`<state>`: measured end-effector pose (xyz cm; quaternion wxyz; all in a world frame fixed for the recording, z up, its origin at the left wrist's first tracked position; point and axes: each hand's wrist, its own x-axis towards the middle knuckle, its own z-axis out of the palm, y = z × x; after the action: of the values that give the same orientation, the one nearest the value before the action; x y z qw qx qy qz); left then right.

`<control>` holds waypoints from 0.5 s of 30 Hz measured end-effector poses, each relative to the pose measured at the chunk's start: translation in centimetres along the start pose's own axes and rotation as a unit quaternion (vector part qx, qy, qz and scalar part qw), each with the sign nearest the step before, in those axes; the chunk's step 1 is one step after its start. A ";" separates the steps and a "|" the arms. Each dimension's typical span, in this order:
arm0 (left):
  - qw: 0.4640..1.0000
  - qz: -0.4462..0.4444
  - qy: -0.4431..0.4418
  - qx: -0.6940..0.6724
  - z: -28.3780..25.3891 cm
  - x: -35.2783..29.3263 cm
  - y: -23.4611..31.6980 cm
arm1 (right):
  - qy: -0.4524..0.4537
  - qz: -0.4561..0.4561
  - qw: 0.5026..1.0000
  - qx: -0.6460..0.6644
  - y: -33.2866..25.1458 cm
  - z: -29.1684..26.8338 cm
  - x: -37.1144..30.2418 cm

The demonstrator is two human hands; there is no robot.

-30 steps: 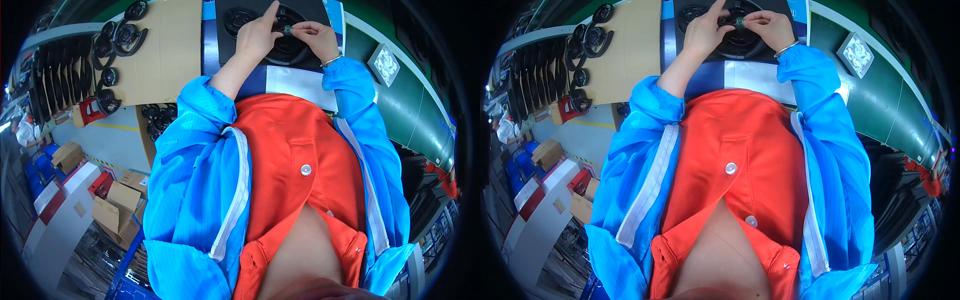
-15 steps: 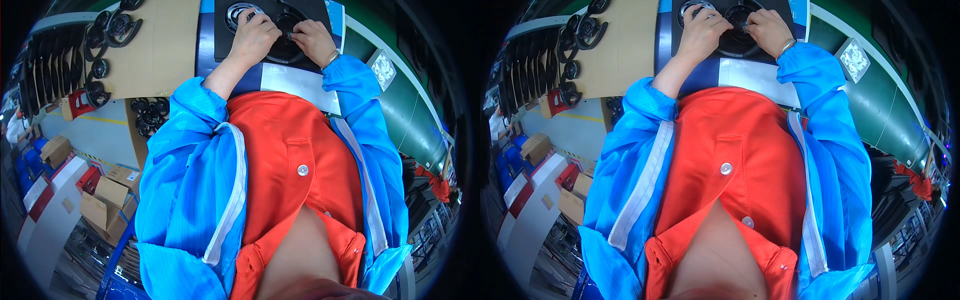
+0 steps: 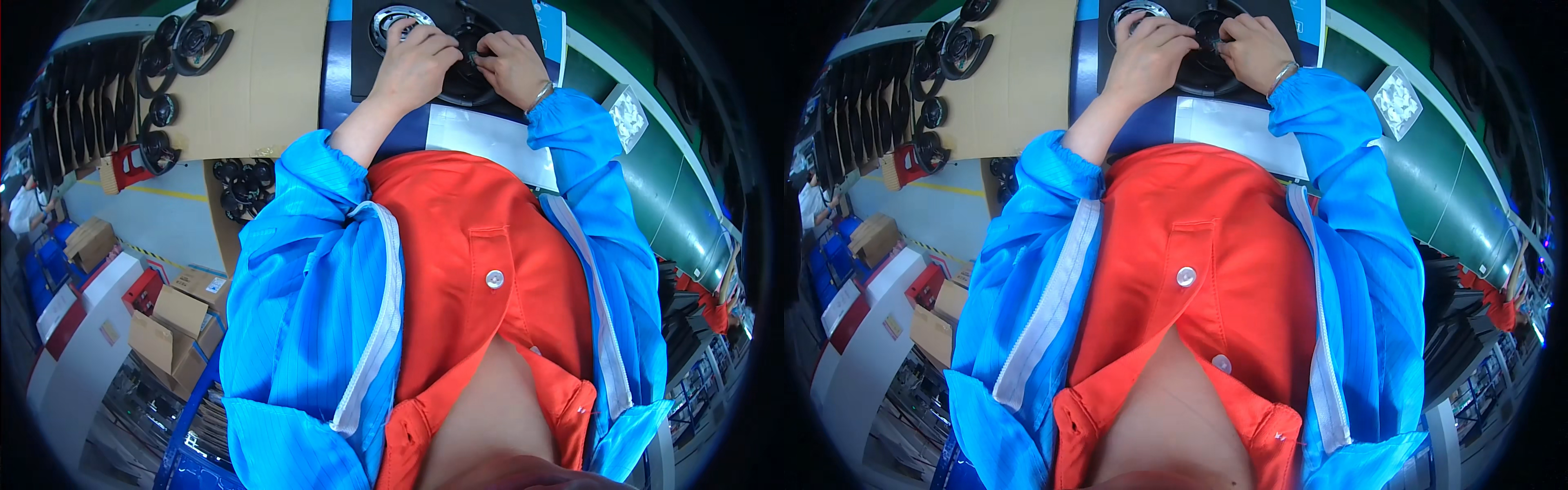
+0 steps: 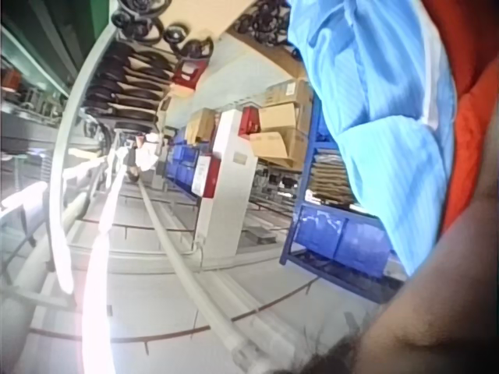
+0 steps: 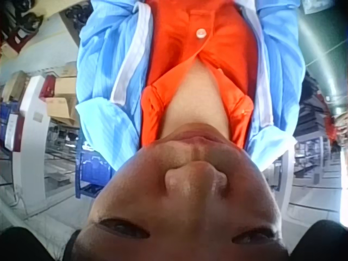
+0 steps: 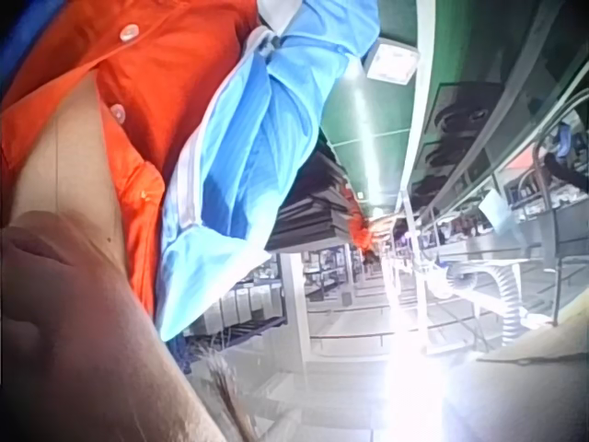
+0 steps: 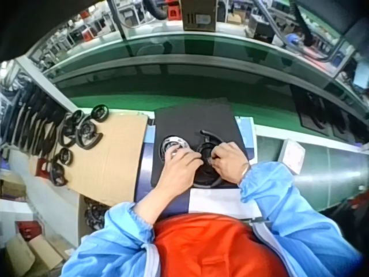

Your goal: Assembling, inspecting, and packaging electronic components, specifically circular speakers, on a production line.

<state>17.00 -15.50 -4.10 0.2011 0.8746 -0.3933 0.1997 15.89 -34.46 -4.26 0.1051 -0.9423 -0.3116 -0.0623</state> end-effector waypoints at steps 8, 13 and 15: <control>0.918 -0.384 0.064 -0.078 -0.8 -6.1 -0.4 | 0.014 0.028 0.998 -0.054 -1.3 -0.5 -1.4; 0.906 -0.410 -0.022 -0.106 -0.7 -7.0 0.5 | 0.243 0.327 0.912 0.050 -0.9 1.3 -5.4; 0.883 -0.447 -0.022 -0.139 -0.7 -6.3 0.8 | 0.183 0.406 0.886 0.129 0.5 2.6 -8.1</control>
<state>12.45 -11.79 -6.59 0.3799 0.9249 0.0118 0.0125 9.82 -38.88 -8.38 0.2967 -0.9365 0.1178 -0.1452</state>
